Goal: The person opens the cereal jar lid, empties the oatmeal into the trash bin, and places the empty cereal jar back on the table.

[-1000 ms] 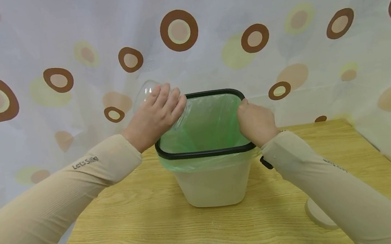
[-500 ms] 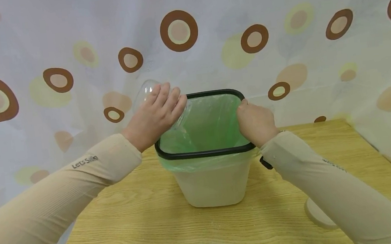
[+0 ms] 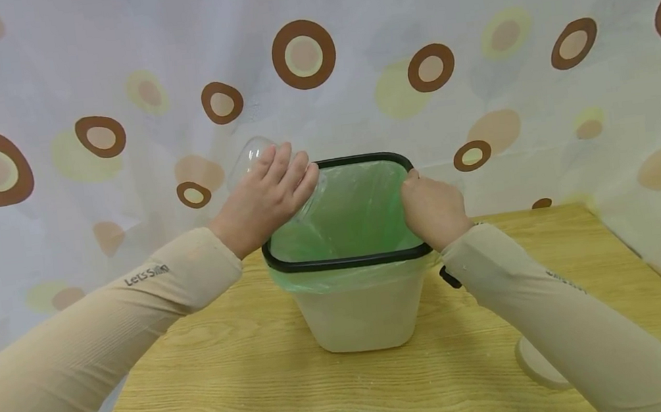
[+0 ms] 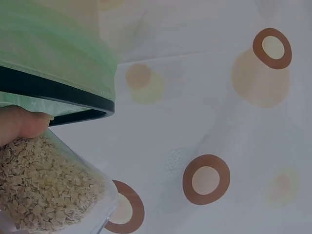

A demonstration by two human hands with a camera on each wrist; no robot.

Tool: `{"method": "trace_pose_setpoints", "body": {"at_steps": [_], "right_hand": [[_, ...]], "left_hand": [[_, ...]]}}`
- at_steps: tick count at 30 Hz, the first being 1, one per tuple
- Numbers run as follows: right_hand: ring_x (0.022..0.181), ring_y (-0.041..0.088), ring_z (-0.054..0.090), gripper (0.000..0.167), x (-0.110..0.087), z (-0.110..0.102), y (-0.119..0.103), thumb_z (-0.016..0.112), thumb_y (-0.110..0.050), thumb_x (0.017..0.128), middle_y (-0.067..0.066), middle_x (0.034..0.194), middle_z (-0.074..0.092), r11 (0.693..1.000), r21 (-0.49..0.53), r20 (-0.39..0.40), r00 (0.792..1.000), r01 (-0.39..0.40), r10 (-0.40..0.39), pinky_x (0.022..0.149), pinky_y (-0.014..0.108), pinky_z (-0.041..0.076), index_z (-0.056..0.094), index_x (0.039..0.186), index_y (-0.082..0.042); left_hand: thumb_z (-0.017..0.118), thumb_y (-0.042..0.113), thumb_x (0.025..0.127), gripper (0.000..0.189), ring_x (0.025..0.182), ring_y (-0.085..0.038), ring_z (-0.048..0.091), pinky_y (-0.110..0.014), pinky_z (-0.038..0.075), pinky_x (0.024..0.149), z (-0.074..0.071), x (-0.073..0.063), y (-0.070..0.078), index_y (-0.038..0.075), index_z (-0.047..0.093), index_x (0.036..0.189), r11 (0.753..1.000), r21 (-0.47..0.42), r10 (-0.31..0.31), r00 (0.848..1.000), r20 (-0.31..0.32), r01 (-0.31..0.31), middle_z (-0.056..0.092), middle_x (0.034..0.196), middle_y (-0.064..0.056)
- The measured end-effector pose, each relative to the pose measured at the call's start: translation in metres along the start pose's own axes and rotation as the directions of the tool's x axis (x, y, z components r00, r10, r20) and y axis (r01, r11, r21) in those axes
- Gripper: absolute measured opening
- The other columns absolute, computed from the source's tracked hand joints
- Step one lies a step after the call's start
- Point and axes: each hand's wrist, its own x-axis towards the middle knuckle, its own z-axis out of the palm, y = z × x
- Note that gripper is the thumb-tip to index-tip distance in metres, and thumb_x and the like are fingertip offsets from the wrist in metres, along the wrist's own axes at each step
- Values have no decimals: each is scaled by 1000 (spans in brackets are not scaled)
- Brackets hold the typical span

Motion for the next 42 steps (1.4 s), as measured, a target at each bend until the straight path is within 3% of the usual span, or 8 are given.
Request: {"method": "trace_pose_setpoints", "body": {"at_steps": [6, 22, 42], "right_hand": [[40, 11, 30, 46, 0, 0, -1, 41, 2, 98, 8, 49, 48, 1000, -5, -2, 1000, 7, -7, 41, 28, 32, 33, 140, 18], [42, 13, 33, 46, 2, 1, 0, 41, 2, 97, 9, 50, 49, 1000, 6, 2, 1000, -5, 5, 43, 29, 34, 34, 139, 19], [41, 13, 34, 43, 2, 2, 0, 41, 3, 97, 10, 50, 50, 1000, -1, -40, 999, 16, -16, 42, 30, 35, 37, 137, 20]], "left_hand": [[63, -2, 87, 36, 109, -35, 54, -40, 43, 97, -1, 2, 1, -1, 49, 120, 999, 32, 24, 1000, -11, -24, 55, 116, -17], [66, 1, 83, 42, 109, -37, 52, -41, 42, 97, -2, -1, 3, -2, 47, 121, 1000, 0, 16, 1000, 10, -16, 53, 116, -18], [64, 0, 87, 38, 111, -35, 54, -41, 43, 98, 1, 0, 3, 0, 48, 122, 996, 72, 57, 998, 36, -60, 55, 120, -17]]}}
